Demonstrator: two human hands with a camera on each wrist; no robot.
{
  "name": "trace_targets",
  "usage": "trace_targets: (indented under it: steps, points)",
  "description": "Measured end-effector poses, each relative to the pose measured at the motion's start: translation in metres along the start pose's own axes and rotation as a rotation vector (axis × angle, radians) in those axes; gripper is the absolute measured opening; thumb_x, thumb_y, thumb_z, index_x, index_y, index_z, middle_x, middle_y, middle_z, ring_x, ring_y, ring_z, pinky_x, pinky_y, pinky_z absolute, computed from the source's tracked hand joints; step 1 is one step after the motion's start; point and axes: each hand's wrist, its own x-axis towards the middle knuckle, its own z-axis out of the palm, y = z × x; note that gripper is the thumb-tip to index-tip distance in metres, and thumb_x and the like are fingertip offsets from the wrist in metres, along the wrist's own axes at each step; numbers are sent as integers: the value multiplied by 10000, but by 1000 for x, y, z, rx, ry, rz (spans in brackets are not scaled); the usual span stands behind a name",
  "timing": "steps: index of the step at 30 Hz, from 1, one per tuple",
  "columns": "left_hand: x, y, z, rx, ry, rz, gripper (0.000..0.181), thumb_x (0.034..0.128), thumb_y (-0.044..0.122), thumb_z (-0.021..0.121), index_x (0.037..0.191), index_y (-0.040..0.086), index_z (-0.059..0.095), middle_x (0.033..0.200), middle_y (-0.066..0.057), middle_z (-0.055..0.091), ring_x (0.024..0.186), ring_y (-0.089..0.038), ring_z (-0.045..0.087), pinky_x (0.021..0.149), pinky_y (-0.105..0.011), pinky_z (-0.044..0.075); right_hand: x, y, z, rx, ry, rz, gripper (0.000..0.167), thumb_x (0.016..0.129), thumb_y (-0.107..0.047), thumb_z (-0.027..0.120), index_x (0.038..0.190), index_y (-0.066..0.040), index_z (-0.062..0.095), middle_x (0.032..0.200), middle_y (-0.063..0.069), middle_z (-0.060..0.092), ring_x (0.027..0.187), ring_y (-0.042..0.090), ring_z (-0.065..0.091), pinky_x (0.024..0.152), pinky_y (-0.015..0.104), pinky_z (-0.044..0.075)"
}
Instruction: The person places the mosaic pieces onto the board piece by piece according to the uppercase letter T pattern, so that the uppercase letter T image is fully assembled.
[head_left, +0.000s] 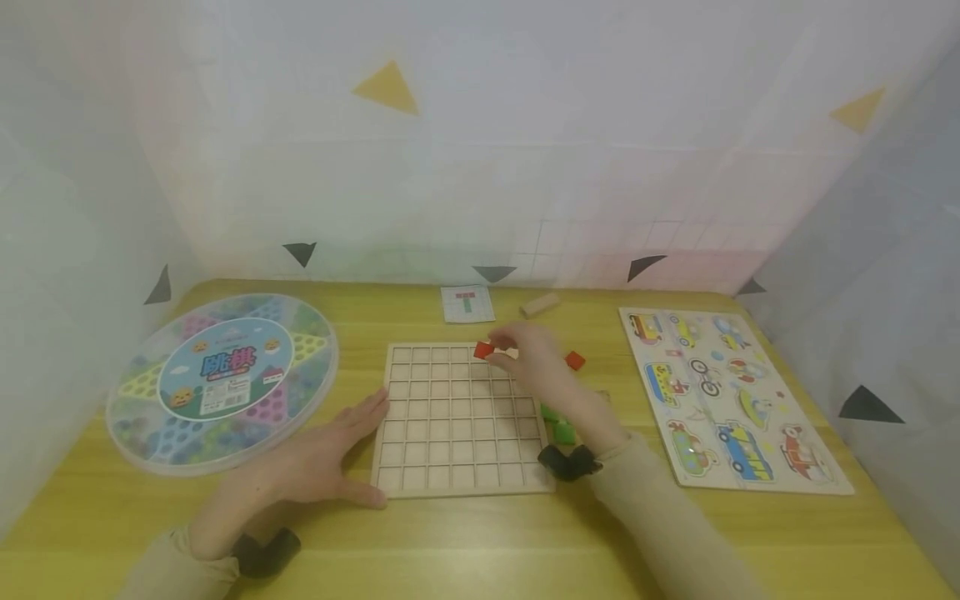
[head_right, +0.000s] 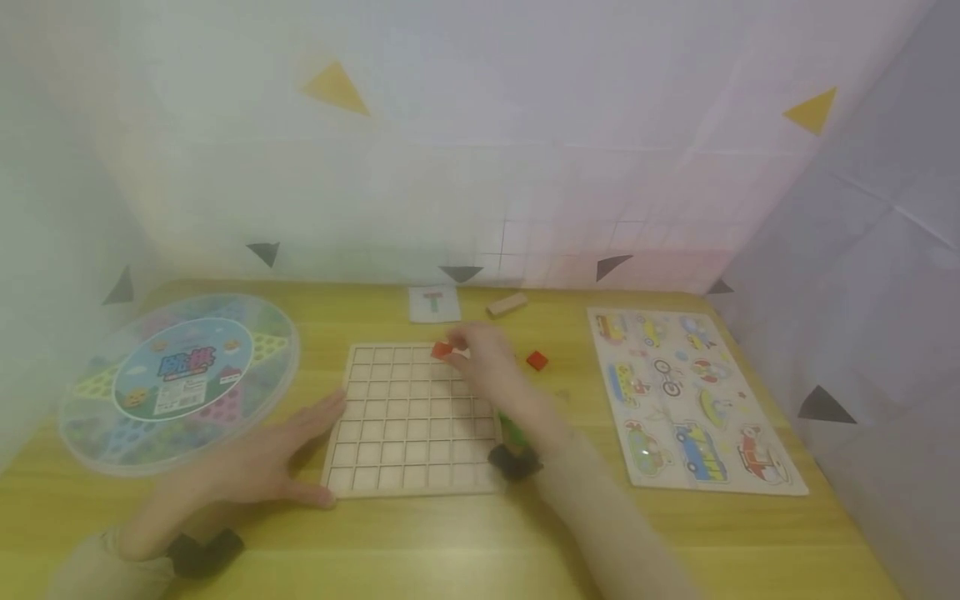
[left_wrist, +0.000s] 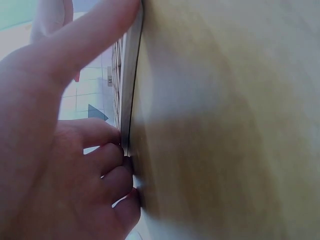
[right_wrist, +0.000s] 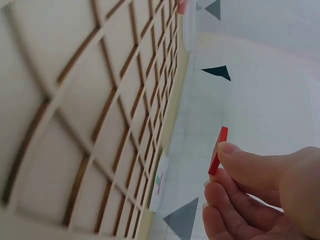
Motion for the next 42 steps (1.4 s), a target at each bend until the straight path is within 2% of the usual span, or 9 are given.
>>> trace_targets:
  steps: [5, 15, 26, 34, 42]
  points:
    - [1, -1, 0, -2, -1, 12, 1221, 703, 738, 719, 1614, 157, 150, 1692, -21, 12, 1489, -484, 155, 1188, -628, 202, 6, -9, 7, 5, -38, 11, 391, 904, -172, 746, 1242, 8, 668, 1201, 138, 710, 1106, 281, 667, 996, 449, 525]
    - [0, 1, -2, -21, -7, 12, 1217, 711, 722, 727, 1615, 154, 144, 1692, -30, 11, 1487, -492, 149, 1187, -632, 199, 14, -19, 18, -20, -7, -40, 344, 879, -116, 764, 1181, 30, 687, 1128, 155, 730, 1043, 287, 683, 957, 437, 539]
    - [0, 1, -2, -10, -4, 26, 1214, 721, 715, 728, 1612, 128, 149, 1691, -54, 13, 1478, -510, 152, 1185, -634, 201, 17, -12, 31, 85, -59, 12, 297, 883, -81, 751, 1159, 17, 701, 1100, 124, 733, 1029, 269, 680, 927, 414, 560]
    - [0, 2, -1, -10, -9, 11, 1216, 714, 718, 729, 1614, 148, 143, 1692, -38, 10, 1477, -510, 155, 1176, -647, 207, 17, -2, 43, 159, -105, 71, 305, 894, -115, 749, 1172, -1, 696, 1104, 101, 728, 1048, 242, 677, 957, 397, 549]
    - [1, -1, 0, -13, -10, 11, 1218, 713, 722, 726, 1616, 156, 135, 1692, -35, 2, 1480, -506, 147, 1176, -644, 213, 17, 7, 46, 149, -112, 39, 308, 898, -127, 746, 1180, -15, 699, 1112, 85, 734, 1042, 217, 679, 954, 386, 549]
